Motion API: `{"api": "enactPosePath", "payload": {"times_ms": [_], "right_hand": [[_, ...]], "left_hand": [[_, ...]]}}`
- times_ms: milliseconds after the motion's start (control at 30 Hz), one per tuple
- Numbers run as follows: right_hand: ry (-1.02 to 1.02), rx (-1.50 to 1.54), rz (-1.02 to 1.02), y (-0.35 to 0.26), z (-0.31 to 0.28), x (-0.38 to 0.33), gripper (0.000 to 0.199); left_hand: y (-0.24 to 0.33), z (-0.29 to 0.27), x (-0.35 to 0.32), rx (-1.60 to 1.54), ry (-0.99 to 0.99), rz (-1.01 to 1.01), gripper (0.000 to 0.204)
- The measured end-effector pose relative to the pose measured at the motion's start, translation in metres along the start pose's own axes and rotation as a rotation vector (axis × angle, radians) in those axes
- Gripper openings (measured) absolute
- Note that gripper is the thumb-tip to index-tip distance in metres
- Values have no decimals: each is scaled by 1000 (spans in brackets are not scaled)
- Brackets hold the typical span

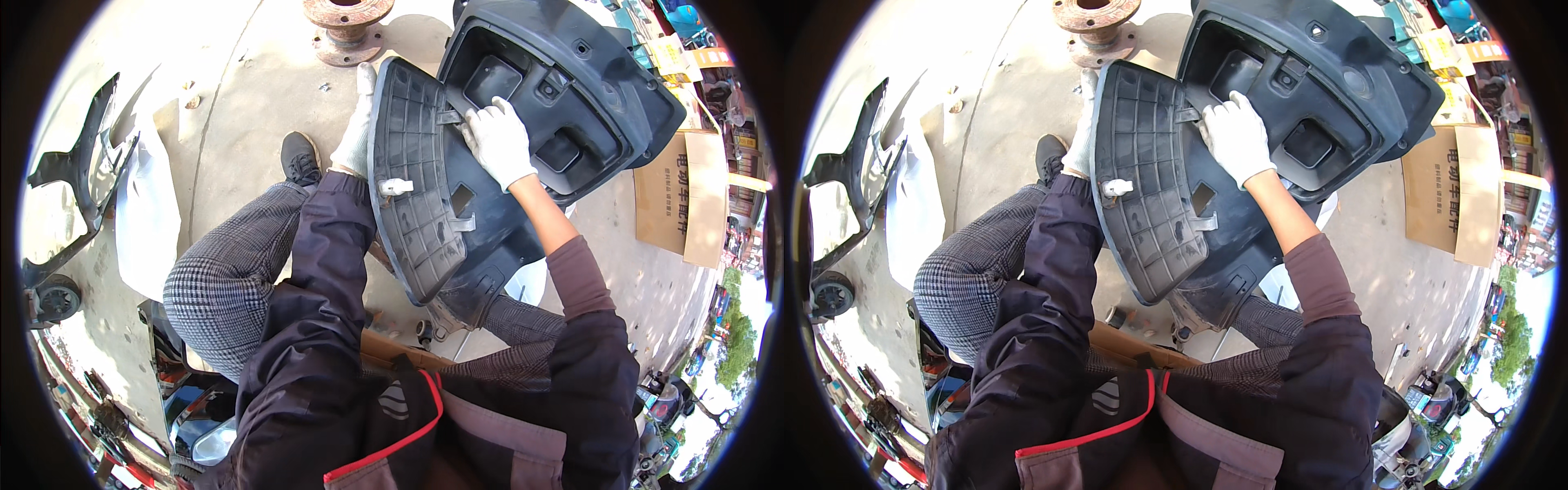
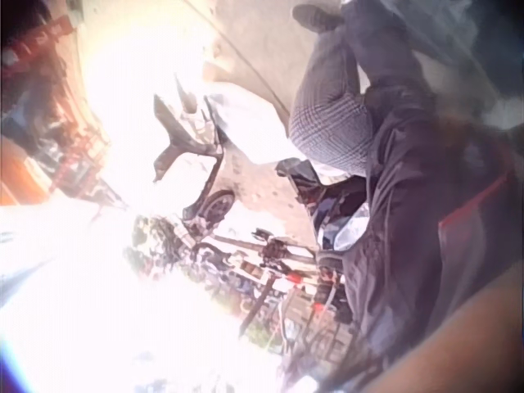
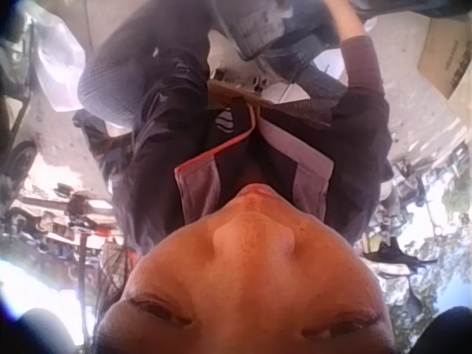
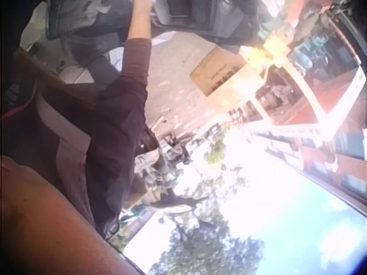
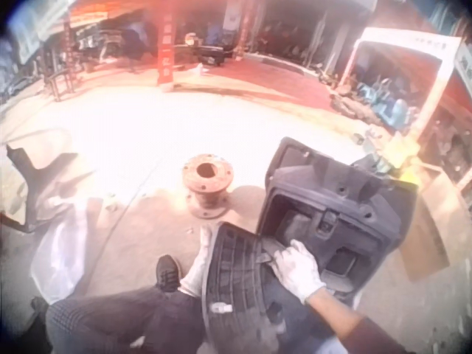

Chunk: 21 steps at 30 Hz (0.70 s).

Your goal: The person removes a small black plastic cover from a larger black plastic housing, then reattaches it by aligning and pressing the edges. The person handles the cover and housing repeatedly, checking fit and orientation.

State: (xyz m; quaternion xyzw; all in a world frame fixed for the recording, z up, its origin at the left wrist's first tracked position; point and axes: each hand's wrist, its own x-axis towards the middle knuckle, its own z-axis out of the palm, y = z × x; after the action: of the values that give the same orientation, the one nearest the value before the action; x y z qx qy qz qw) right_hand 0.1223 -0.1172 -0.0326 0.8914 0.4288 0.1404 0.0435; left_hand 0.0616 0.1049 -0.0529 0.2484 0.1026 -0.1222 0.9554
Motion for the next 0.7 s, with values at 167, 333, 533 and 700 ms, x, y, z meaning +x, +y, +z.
{"api": "enactPosePath", "payload": {"times_ms": [167,333,533,700], "right_hand": [[54,-37,-1,-2,4,2,16],[65,-40,9,-3,4,0,15],[78,13,5,2,10,-4,17],[87,87,10,7,15,-16,15]], "left_hand": [[14,23,-33,683,67,348,59],[29,29,-35,1045,399,209,31],[-12,25,-64,441,466,-60,23],[-28,15,-76,1094,669,186,35]]}}
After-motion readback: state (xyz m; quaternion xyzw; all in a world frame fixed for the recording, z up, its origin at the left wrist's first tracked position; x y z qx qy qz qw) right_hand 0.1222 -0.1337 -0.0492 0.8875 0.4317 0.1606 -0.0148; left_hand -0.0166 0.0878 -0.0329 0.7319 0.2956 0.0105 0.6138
